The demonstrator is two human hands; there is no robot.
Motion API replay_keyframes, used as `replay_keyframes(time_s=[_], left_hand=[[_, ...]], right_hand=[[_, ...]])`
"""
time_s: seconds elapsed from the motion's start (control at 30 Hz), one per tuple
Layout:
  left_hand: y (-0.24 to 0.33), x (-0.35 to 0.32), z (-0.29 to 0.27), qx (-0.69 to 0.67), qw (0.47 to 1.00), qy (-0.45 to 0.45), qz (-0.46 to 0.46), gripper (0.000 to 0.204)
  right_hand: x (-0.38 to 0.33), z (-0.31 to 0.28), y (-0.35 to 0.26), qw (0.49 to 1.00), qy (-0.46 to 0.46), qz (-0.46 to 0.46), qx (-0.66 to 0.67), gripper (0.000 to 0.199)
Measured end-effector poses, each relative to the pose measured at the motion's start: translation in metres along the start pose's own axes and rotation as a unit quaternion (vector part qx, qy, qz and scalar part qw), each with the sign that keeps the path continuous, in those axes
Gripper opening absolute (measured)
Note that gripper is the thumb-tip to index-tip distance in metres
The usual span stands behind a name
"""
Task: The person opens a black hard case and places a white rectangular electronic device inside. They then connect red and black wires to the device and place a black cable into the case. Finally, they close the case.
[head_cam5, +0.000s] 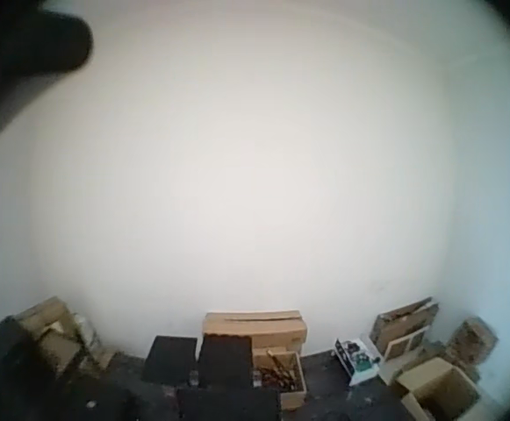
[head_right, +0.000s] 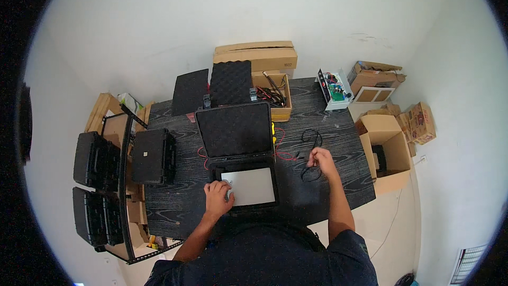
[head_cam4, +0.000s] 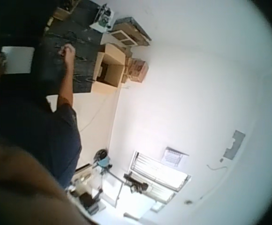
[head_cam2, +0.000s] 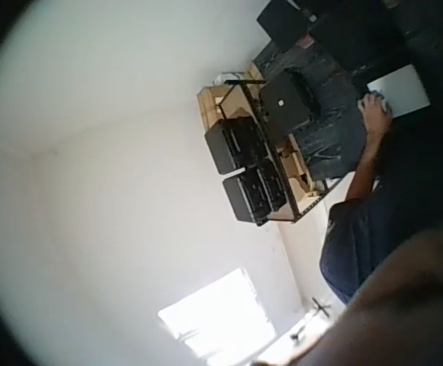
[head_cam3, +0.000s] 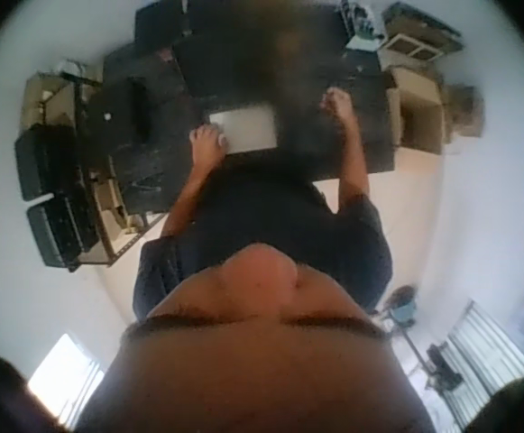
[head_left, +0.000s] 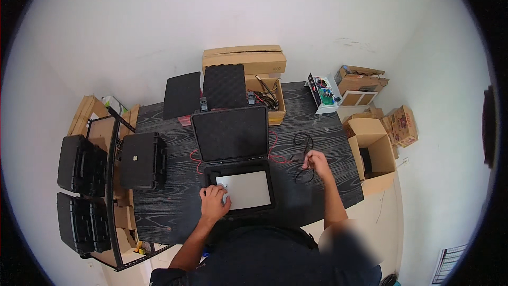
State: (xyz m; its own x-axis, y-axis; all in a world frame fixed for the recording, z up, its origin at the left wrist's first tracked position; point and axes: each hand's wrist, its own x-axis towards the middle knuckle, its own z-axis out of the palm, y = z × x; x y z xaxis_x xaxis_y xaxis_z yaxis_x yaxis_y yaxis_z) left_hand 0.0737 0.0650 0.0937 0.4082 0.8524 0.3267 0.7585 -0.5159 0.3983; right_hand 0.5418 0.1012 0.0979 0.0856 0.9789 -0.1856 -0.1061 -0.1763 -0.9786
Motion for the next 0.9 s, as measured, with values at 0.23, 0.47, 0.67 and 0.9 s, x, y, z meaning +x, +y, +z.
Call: replay_keyframes(time_s=[0.23, 0.47, 0.67, 0.9], left_hand=[[0.001, 0.0, 0.0, -0.004, 1.0, 0.006, 0.001, 0.025], [0.002, 0.003, 0.001, -0.008, 1.0, 0.009, 0.009, 0.026], [0.003, 0.0, -0.001, -0.011, 0.999, 0.031, 0.005, 0.028], [0.067, 0.058, -0.029, -0.293, 0.956, 0.016, -0.007, 0.034]], right_hand=[[0.047, -0.041, 0.061, 0.945, 0.221, -0.041, -0.238, 0.019], [0.115, -0.042, 0.082, 0.932, 0.221, -0.074, -0.276, 0.035], [0.07, 0.024, -0.01, 0.99, 0.123, -0.068, 0.027, 0.028], [-0.042, 0.108, -0.075, 0.953, 0.051, -0.214, -0.209, 0.021]])
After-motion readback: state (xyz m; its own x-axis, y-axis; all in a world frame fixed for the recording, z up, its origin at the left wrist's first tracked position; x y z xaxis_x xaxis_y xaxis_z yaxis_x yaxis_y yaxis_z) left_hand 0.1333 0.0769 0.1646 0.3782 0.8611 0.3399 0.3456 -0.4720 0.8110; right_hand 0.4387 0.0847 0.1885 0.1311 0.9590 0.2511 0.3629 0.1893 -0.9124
